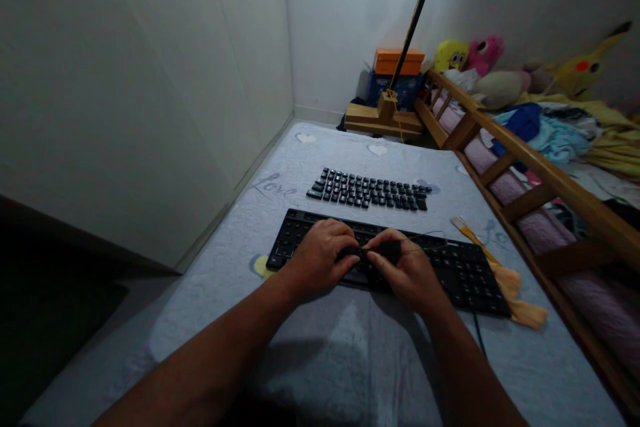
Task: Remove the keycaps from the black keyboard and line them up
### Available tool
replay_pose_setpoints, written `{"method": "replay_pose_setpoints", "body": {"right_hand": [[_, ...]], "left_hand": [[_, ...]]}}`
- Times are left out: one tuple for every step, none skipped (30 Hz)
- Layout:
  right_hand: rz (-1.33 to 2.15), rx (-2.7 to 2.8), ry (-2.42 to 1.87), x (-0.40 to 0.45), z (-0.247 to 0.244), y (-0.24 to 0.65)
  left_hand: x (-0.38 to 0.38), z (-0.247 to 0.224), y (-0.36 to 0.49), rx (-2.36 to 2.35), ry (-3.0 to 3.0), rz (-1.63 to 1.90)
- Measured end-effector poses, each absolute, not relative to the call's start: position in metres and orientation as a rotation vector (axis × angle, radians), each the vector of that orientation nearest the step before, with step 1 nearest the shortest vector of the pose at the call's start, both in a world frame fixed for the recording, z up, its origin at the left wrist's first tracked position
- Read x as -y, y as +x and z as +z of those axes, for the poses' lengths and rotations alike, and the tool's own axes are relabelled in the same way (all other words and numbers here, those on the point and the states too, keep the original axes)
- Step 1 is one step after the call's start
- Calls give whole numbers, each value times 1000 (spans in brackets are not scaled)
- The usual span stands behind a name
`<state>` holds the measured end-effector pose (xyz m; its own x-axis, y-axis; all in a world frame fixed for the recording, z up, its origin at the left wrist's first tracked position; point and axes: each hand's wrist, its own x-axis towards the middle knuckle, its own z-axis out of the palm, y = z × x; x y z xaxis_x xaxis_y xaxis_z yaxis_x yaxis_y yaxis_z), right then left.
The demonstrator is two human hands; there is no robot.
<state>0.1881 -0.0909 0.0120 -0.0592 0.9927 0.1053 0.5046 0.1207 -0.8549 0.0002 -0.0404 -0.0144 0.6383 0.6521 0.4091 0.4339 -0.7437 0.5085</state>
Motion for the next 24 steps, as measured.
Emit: {"method": "replay_pose_setpoints", "body": {"right_hand": [[820, 1680, -1462, 91, 12, 187], [794, 1696, -1453, 91, 12, 187], [766, 1708, -1449, 91, 13, 186], [740, 1713, -1447, 91, 13, 186], [718, 1707, -1445, 91, 13, 185], [700, 1692, -1439, 91, 12, 185], [688, 1668, -1428, 91, 12, 184], [684, 1641, -1413, 91, 12, 184], [689, 1612, -1399, 92, 11, 183], [700, 1578, -1394, 92, 10, 183], [714, 1541, -1401, 92, 9, 182], [726, 1505, -1420, 93, 8, 181], [730, 1475, -1447, 93, 7, 181], [718, 1452, -1477, 93, 6, 180], [695, 1439, -1505, 93, 6, 179], [663, 1434, -1527, 93, 5, 179], [626, 1436, -1540, 93, 4, 179], [586, 1442, -1540, 93, 4, 180], [549, 1456, -1528, 93, 3, 180], [521, 1480, -1504, 93, 2, 181], [502, 1509, -1474, 93, 1, 182], [493, 1539, -1443, 93, 0, 183], [497, 1568, -1414, 94, -1, 184], [504, 1586, -1393, 94, -2, 185]], "left_hand": [[40, -15, 0, -867, 2492, 833], [40, -15, 0, -871, 2489, 836], [40, -15, 0, -875, 2489, 842], [40, -15, 0, -877, 2491, 851], [40, -15, 0, -876, 2495, 863], [40, -14, 0, -869, 2501, 877], [40, -14, 0, -859, 2506, 894], [40, -13, 1, -847, 2511, 910], [40, -13, 1, -837, 2516, 921], [40, -12, 1, -828, 2523, 928], [40, -12, 1, -823, 2529, 934], [41, -12, 2, -819, 2538, 938], [41, -11, 2, -817, 2547, 943], [41, -11, 2, -815, 2555, 950], [42, -11, 3, -814, 2561, 961], [42, -11, 3, -812, 2564, 975], [42, -11, 4, -810, 2562, 993], [42, -11, 4, -809, 2556, 1014], [43, -11, 4, -811, 2546, 1036], [43, -12, 4, -816, 2534, 1056], [43, -12, 3, -824, 2522, 1072], [43, -11, 3, -835, 2509, 1084], [43, -11, 3, -846, 2499, 1093], [44, -11, 2, -854, 2489, 1098]]}}
